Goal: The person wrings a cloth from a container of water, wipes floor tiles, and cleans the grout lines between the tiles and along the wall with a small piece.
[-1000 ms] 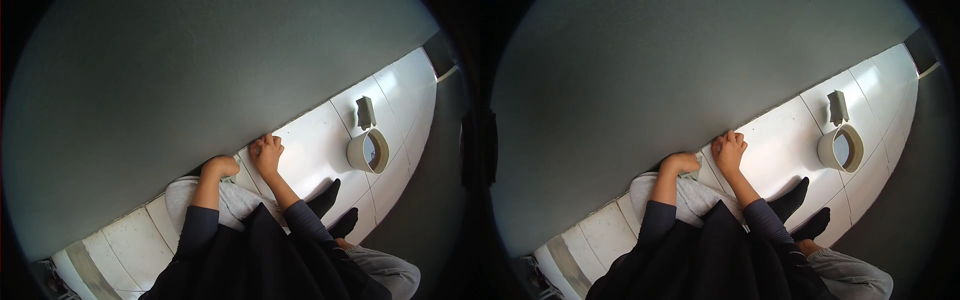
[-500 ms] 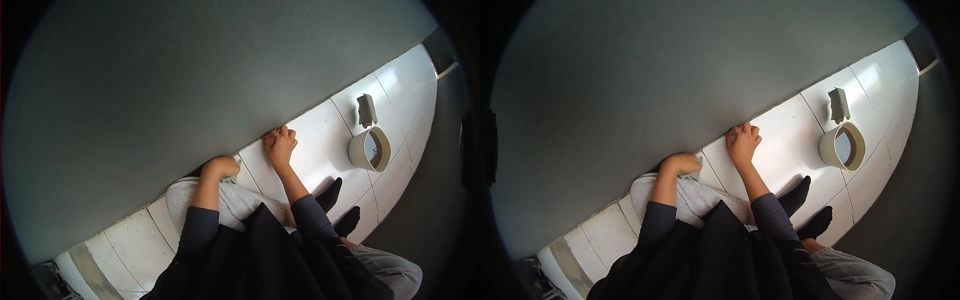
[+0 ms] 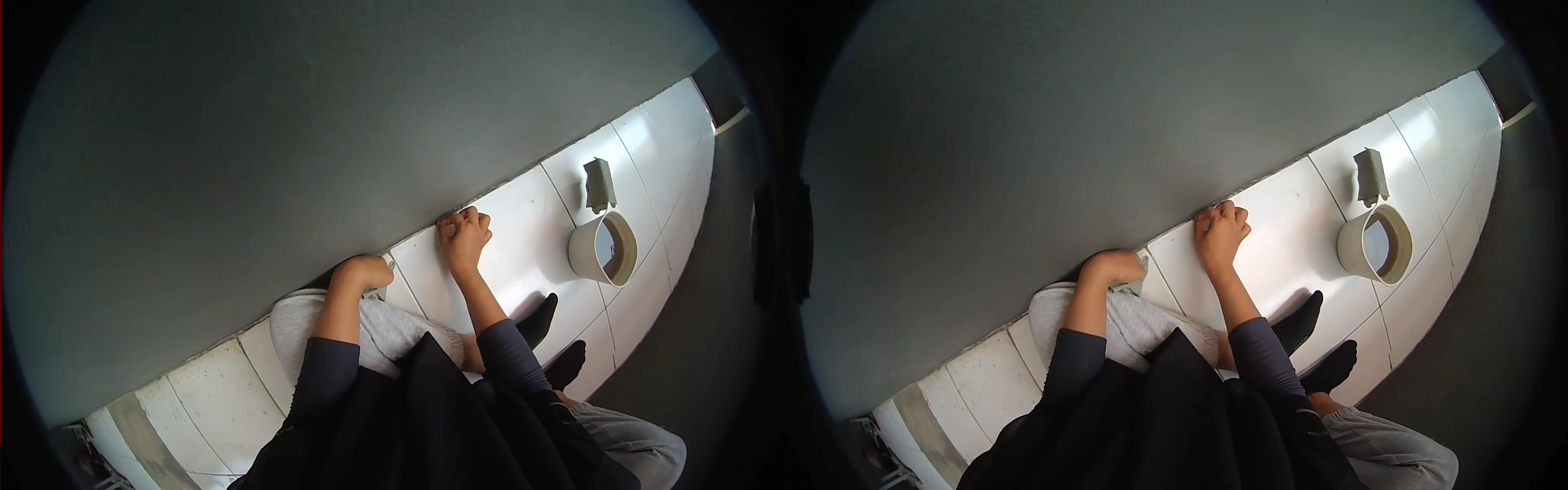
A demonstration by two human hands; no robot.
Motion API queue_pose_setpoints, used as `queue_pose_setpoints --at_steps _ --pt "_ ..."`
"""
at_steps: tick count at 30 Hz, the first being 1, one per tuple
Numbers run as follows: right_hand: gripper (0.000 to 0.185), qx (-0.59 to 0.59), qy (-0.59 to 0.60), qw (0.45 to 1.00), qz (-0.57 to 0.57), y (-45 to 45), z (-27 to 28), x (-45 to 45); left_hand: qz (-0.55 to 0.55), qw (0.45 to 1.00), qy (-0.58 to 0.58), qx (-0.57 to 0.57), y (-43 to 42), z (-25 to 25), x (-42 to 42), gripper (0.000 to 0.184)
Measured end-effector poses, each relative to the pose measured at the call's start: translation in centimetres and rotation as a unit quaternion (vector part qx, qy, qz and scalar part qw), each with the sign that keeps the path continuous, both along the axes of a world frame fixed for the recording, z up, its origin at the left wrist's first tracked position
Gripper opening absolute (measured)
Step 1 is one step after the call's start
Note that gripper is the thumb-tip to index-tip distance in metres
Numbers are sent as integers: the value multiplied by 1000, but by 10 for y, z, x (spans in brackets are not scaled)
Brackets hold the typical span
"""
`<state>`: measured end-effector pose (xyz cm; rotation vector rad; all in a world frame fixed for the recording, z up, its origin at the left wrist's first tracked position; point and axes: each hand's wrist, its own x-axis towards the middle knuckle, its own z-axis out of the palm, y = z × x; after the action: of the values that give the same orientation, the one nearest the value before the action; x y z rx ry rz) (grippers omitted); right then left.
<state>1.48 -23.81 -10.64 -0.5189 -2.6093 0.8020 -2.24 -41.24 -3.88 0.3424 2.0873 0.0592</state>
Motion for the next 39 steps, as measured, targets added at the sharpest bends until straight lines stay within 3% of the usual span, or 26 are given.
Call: queue_pose_setpoints --at_steps 7,14,19,35,39 --pt "12 10 53 992 111 -54 -6 20 -26 999 -16 -28 3 -4 -3 44" --pt "10 -53 65 984 155 -39 -4 27 -35 999 31 13 -7 -21 -1 46" --pt "9 5 37 973 227 -32 -1 53 -12 1000 18 12 -5 -12 0 45" --pt "3 61 39 976 207 -52 4 24 -13 1000 21 12 -5 -13 -1 43" --pt "3 112 8 960 258 -38 9 53 -10 1000 11 4 -1 -5 0 42"
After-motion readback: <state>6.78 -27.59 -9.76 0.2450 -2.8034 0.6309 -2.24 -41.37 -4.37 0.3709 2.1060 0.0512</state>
